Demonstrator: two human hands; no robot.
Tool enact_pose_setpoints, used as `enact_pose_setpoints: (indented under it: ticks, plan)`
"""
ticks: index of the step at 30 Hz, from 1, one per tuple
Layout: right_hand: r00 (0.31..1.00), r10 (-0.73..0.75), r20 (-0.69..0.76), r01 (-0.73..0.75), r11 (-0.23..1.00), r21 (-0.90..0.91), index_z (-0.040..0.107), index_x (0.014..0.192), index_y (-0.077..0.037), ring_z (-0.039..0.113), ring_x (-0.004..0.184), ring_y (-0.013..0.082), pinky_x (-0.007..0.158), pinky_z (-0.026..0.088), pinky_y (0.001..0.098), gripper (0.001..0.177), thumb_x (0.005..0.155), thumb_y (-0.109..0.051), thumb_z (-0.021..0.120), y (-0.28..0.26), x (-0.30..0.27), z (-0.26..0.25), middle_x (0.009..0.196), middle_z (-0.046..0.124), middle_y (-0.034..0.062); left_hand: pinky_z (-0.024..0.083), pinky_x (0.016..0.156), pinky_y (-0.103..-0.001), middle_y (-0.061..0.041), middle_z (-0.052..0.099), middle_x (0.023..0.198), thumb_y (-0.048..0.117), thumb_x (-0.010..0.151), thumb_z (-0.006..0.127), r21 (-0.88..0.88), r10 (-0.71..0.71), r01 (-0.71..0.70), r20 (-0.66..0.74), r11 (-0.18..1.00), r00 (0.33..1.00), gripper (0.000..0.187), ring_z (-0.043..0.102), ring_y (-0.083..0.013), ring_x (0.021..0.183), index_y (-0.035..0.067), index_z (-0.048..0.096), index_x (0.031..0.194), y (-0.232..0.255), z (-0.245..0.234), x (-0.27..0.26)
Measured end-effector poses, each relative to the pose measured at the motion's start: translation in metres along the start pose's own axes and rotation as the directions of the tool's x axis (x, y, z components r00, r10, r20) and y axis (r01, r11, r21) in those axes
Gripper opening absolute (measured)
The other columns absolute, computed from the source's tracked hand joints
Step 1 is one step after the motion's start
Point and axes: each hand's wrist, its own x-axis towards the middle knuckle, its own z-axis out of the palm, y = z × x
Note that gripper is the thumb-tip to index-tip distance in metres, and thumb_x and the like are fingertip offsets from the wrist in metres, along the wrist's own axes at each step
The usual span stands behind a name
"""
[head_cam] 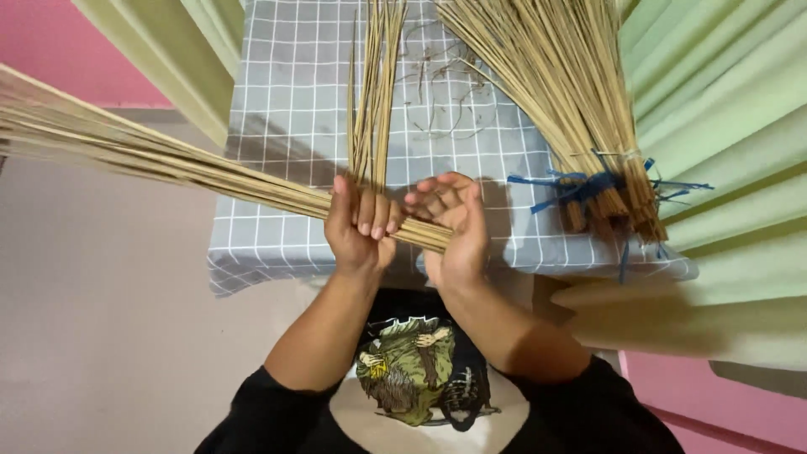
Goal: The person is organizing and bundling long thin sticks by aligning them and tying them with string on a table.
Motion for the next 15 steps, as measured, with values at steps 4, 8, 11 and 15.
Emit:
enact_pose_setpoints:
  ticks: [4, 8, 11, 15]
  plan:
    - [0.996, -0.060, 0.070, 0.078, 0.954, -0.289, 0.053, 0.122, -0.002, 0.069, 0.101, 0.0277, 0.092, 0.056, 0.0398, 0.034, 0.105, -0.032, 0.053, 0.011, -0.021, 0.009, 0.110, 0.068, 0.0177, 0.031, 0.035, -0.025, 0.007, 0.021, 0.040, 0.047, 0.110, 0.035, -0.059, -0.046, 0.041, -0.081, 0.997, 0.996, 0.059, 0.028, -0.0097, 0.031, 0.024, 0.033, 0.055, 0.014, -0.001, -0.009]
    - [0.865, 0.224, 0.449, -0.037, 0.921, -0.388, 0.057, 0.115, 0.004, 0.068, 0.056, 0.0231, 0.048, 0.058, 0.0320, 0.034, 0.096, -0.021, 0.070, 0.005, 0.005, -0.030, 0.081, 0.062, 0.0176, 0.033, 0.038, -0.021, 0.006, 0.023, 0.040, 0.046, 0.112, 0.029, 0.053, -0.004, -0.006, 0.187, 0.999, 0.982, 0.059, 0.029, -0.0087, 0.031, 0.023, 0.031, 0.057, 0.011, -0.018, -0.008]
    - [0.620, 0.550, 0.559, -0.223, 0.807, -0.547, 0.056, 0.102, 0.002, 0.066, 0.045, 0.0213, 0.036, 0.051, 0.0259, 0.026, 0.089, -0.006, 0.077, -0.015, 0.016, -0.030, 0.060, 0.064, 0.0153, 0.034, 0.035, -0.021, 0.005, 0.030, 0.034, 0.054, 0.109, 0.031, 0.159, -0.099, 0.048, 0.331, 0.986, 0.938, 0.067, 0.029, -0.0119, 0.028, 0.024, 0.034, 0.049, -0.002, -0.039, -0.014]
    - [0.337, 0.690, 0.641, -0.414, 0.720, -0.557, 0.072, 0.081, 0.007, 0.070, 0.048, 0.0219, 0.040, 0.056, 0.0292, 0.015, 0.086, -0.006, 0.077, -0.002, 0.022, -0.048, 0.067, 0.072, 0.0199, 0.036, 0.034, -0.024, 0.002, 0.035, 0.035, 0.026, 0.106, 0.045, 0.181, -0.074, -0.026, 0.523, 0.983, 0.849, 0.059, 0.034, -0.0129, 0.026, 0.017, 0.037, 0.049, 0.001, -0.016, -0.017]
